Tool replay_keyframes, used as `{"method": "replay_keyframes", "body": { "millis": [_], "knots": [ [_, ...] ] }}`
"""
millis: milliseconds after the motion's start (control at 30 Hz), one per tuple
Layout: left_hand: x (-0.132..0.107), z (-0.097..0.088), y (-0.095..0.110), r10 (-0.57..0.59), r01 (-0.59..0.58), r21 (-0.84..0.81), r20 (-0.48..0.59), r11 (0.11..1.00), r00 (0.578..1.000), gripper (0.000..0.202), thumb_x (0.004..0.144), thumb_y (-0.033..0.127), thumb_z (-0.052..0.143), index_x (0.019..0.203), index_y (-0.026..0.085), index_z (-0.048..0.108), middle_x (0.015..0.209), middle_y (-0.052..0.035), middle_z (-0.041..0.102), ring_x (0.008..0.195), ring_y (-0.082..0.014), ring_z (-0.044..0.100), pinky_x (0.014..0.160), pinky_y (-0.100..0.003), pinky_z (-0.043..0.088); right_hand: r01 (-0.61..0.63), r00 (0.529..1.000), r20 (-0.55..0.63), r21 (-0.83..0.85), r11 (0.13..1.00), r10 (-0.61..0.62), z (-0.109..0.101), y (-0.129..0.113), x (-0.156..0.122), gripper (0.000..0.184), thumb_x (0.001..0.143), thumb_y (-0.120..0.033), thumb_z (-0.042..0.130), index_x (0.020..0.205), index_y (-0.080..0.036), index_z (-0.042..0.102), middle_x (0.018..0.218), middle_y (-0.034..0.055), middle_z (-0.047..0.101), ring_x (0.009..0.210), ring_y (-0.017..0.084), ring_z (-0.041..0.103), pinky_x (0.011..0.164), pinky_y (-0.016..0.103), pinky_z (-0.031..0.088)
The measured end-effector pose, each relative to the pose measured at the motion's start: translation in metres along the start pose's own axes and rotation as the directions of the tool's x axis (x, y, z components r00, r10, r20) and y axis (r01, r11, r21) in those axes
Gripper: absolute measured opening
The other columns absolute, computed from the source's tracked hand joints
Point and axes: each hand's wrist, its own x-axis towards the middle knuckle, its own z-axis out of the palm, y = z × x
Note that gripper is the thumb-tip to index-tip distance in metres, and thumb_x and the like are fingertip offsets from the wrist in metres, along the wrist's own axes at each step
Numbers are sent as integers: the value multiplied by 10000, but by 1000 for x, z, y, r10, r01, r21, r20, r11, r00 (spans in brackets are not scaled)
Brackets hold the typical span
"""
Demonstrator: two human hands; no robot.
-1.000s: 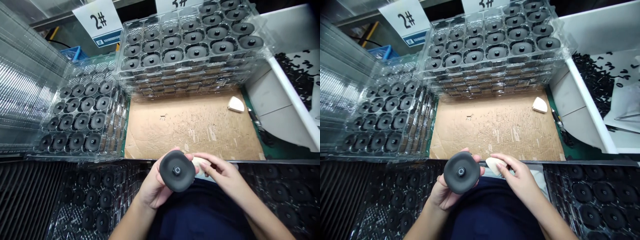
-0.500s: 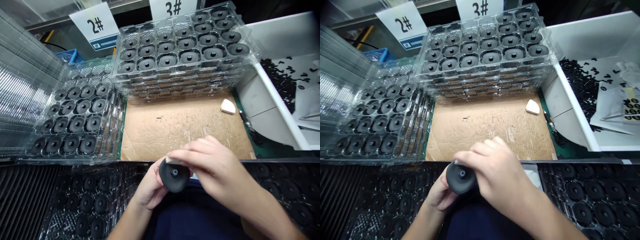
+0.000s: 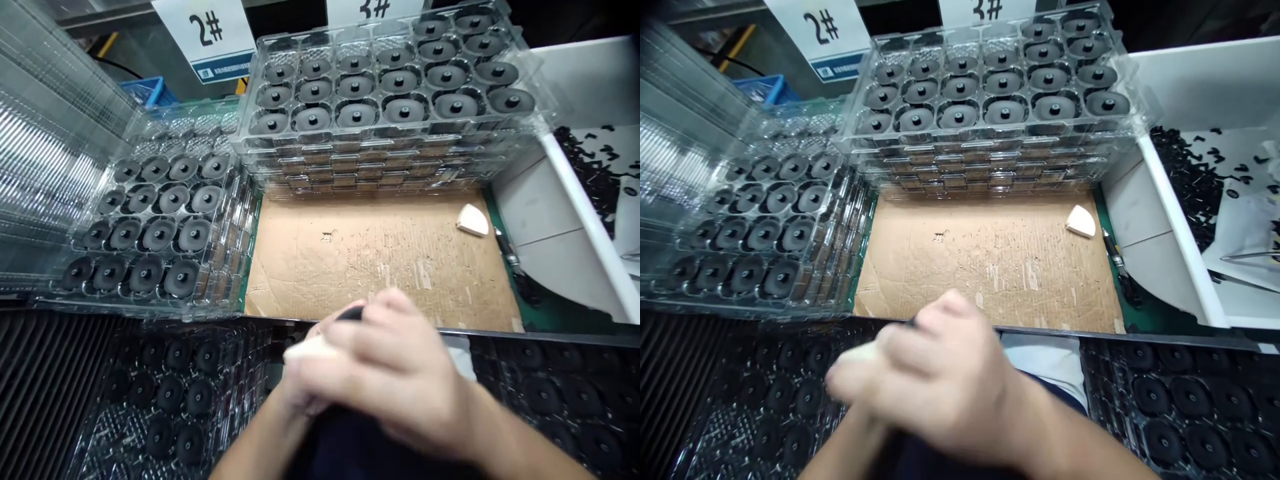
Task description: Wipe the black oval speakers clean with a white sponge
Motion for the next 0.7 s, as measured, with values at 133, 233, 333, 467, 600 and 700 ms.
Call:
{"method": "replay_keyframes", "body": {
  "millis": [133, 233, 333, 467, 600, 700],
  "knots": [
    [-1, -5, 2, 78, -73, -202, 15, 977, 997, 530, 552, 355, 849, 1049, 354, 665, 1122, 71, 699, 1015, -176, 666, 885, -239, 514, -513, 852, -84, 60, 856, 516, 12, 40, -29, 233, 929, -188, 486, 1048, -256, 674, 955, 9, 712, 841, 156, 643, 718, 287, 468],
    [-2, -10, 7, 111, -105, -305, 2, 947, 994, 499, 594, 384, 821, 1065, 311, 675, 1142, 37, 700, 1031, -182, 663, 891, -222, 509, -605, 796, -8, 24, 796, 605, 34, 67, -69, 226, 909, -258, 519, 1056, -262, 691, 995, 31, 718, 889, 193, 664, 741, 312, 518],
    [-2, -13, 10, 124, -122, -338, -15, 933, 992, 504, 598, 358, 819, 1076, 282, 675, 1117, 22, 708, 1035, -188, 658, 888, -234, 516, -580, 815, 46, 34, 814, 578, 50, 73, -93, 211, 899, -302, 531, 973, -243, 720, 934, 36, 740, 848, 207, 687, 731, 328, 541],
    [-1, -10, 9, 103, -100, -349, -11, 932, 995, 532, 568, 314, 843, 1072, 278, 675, 1131, 12, 694, 1026, -200, 658, 880, -247, 521, -610, 791, -44, 17, 792, 610, 37, 42, -65, 223, 914, -277, 538, 1095, -252, 666, 1047, 34, 711, 862, 177, 673, 663, 268, 528],
    [-5, -3, 10, 43, -60, -339, -57, 939, 997, 498, 532, 219, 867, 999, 271, 702, 1028, 10, 718, 959, -144, 660, 819, -180, 508, -353, 921, -202, -76, 932, 333, 22, -8, -12, 250, 917, -171, 510, 1142, -193, 618, 985, 48, 702, 818, 160, 636, 701, 272, 482],
    [-9, -4, 13, 39, -61, -303, -80, 951, 996, 502, 497, 224, 881, 967, 271, 710, 995, 8, 724, 938, -161, 665, 858, -230, 506, -195, 980, -31, 5, 981, 195, 24, -28, 5, 236, 907, -101, 466, 1086, -119, 618, 827, 46, 690, 725, 143, 609, 706, 270, 467]
  ]
}}
